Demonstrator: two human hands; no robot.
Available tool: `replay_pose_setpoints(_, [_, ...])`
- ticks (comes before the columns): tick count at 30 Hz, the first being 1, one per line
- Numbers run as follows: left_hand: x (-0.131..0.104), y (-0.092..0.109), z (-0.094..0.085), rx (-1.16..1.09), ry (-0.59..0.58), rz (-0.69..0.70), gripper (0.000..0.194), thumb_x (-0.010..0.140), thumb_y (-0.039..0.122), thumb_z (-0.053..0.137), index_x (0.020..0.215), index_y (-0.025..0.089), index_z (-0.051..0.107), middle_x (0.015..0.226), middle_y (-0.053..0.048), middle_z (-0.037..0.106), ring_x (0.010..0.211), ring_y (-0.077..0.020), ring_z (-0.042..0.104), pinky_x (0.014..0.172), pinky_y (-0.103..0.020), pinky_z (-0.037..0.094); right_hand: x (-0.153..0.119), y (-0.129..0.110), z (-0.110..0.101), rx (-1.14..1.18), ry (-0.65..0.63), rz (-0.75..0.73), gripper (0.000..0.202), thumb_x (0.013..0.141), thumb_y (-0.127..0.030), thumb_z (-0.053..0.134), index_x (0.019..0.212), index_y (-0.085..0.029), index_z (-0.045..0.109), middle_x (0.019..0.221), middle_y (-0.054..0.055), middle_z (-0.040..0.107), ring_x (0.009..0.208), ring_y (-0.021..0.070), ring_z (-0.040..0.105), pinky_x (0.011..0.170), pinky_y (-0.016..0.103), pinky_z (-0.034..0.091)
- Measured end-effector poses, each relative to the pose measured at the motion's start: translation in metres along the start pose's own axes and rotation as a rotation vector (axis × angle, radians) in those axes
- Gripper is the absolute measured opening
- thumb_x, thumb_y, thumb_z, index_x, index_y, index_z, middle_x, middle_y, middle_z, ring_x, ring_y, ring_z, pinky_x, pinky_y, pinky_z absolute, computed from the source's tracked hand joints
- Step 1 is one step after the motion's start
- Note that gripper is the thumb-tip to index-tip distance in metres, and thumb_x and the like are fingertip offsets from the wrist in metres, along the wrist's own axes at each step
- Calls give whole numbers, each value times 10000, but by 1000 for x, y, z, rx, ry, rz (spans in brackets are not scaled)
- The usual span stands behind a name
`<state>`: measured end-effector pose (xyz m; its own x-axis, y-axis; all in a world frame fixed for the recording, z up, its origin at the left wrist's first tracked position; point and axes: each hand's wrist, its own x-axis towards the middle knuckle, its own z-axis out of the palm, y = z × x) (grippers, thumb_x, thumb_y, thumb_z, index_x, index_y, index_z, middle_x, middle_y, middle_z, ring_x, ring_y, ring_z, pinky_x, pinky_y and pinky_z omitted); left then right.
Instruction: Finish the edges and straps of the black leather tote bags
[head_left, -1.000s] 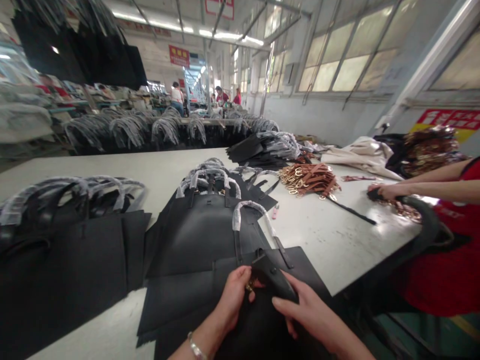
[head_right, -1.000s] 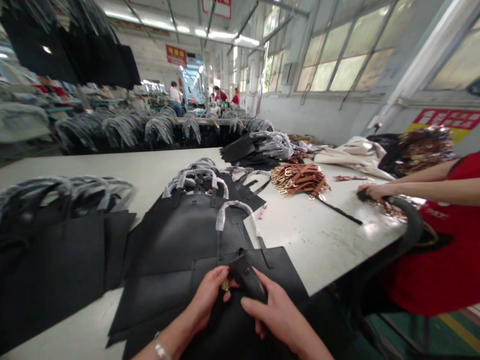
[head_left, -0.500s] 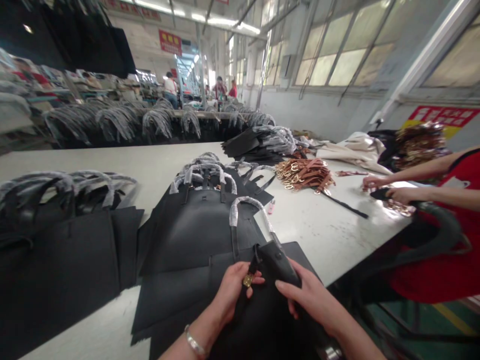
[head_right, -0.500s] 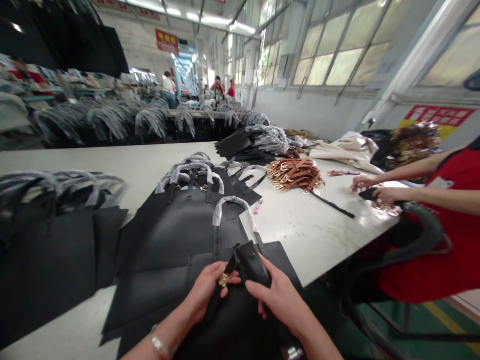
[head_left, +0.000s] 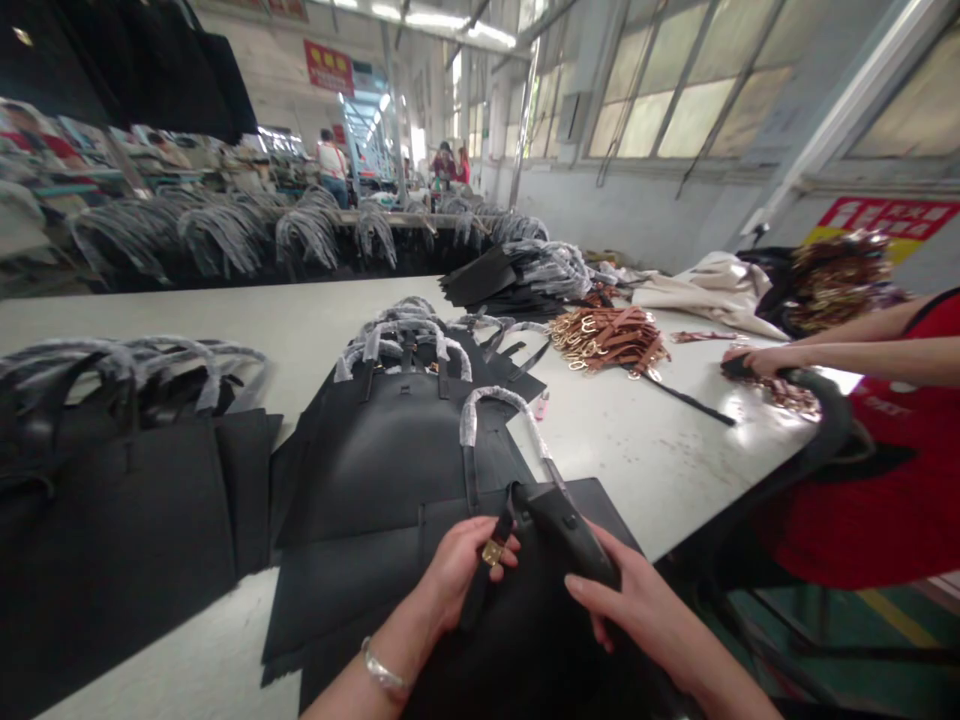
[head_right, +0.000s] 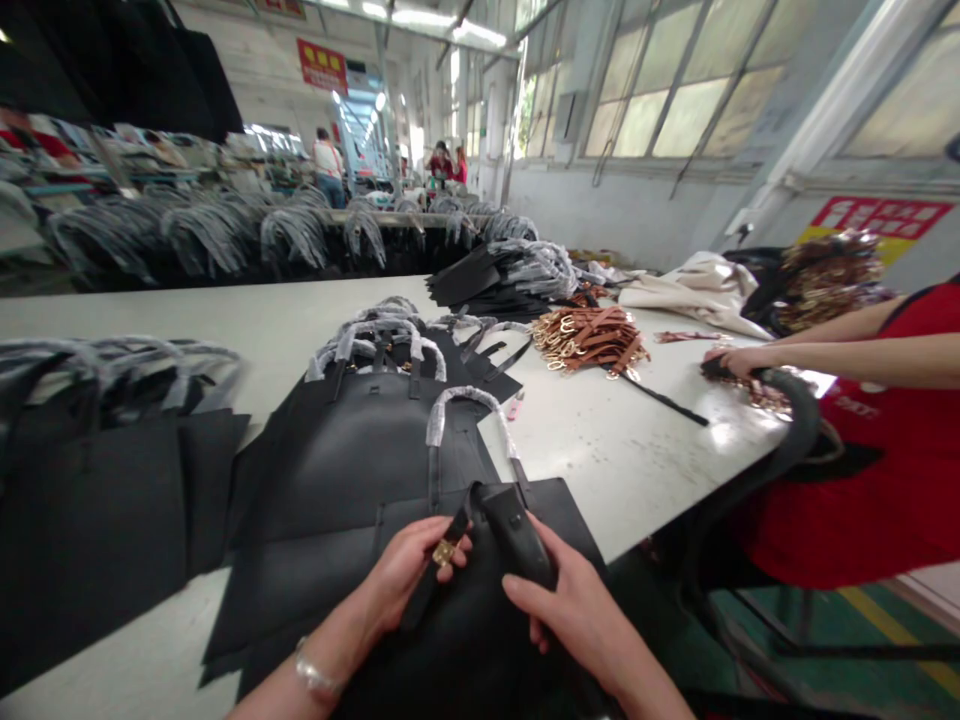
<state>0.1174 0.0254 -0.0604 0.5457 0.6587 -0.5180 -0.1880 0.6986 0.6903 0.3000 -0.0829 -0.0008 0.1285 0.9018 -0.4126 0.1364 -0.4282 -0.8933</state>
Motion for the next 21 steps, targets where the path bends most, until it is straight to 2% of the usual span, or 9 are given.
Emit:
replay_pose_setpoints(3, [-4, 6, 0, -71, -77, -61, 208, 789, 194, 639, 951, 66, 658, 700, -29, 581, 527, -61, 511, 408, -144, 333, -8, 10, -1, 8, 52, 14, 856, 789, -391, 684, 1497, -171, 256, 496, -73, 588, 421, 129, 546, 426, 227, 462])
replay_pose_setpoints(5, [-5, 6, 2, -61, -79, -47, 251, 743, 203, 693, 958, 85, 641, 712, -10, 571, 560, -66, 522, 426, -146, 350, -11, 14, 0, 13, 66, 25, 864, 787, -396, 686, 1497, -167, 250, 509, -68, 594, 422, 127, 543, 424, 227, 456])
replay_pose_setpoints(9, [-3, -5, 10, 83, 23, 161, 359, 616, 168, 778, 929, 112, 610, 766, -11, 629, 582, -79, 549, 487, -172, 419, -17, 14, 3, 18, 32, 57, 875, 781, -390, 692, 1498, -160, 245, 528, -56, 607, 421, 117, 532, 421, 217, 445])
replay_pose_setpoints(12, [1, -15, 14, 184, 88, 278, 361, 579, 133, 779, 899, 118, 613, 788, -33, 684, 602, -102, 593, 538, -194, 456, -23, 12, 2, 19, -14, 63, 874, 780, -369, 689, 1503, -167, 241, 620, -25, 653, 427, 101, 529, 422, 212, 447])
replay_pose_setpoints(17, [3, -28, 12, 203, 48, 406, 377, 605, 142, 781, 960, 124, 656, 913, -75, 736, 810, -172, 682, 738, -241, 511, -26, 10, 6, 28, -115, 86, 873, 787, -329, 679, 1516, -164, 227, 641, -31, 644, 424, 81, 515, 429, 204, 443])
replay_pose_setpoints(21, [4, -31, 8, 248, 17, 414, 345, 643, 147, 738, 985, 132, 695, 922, -73, 748, 827, -191, 690, 753, -256, 511, -14, 4, 16, 19, -162, 90, 847, 777, -286, 687, 1507, -187, 270, 612, -49, 626, 423, 84, 518, 425, 200, 440])
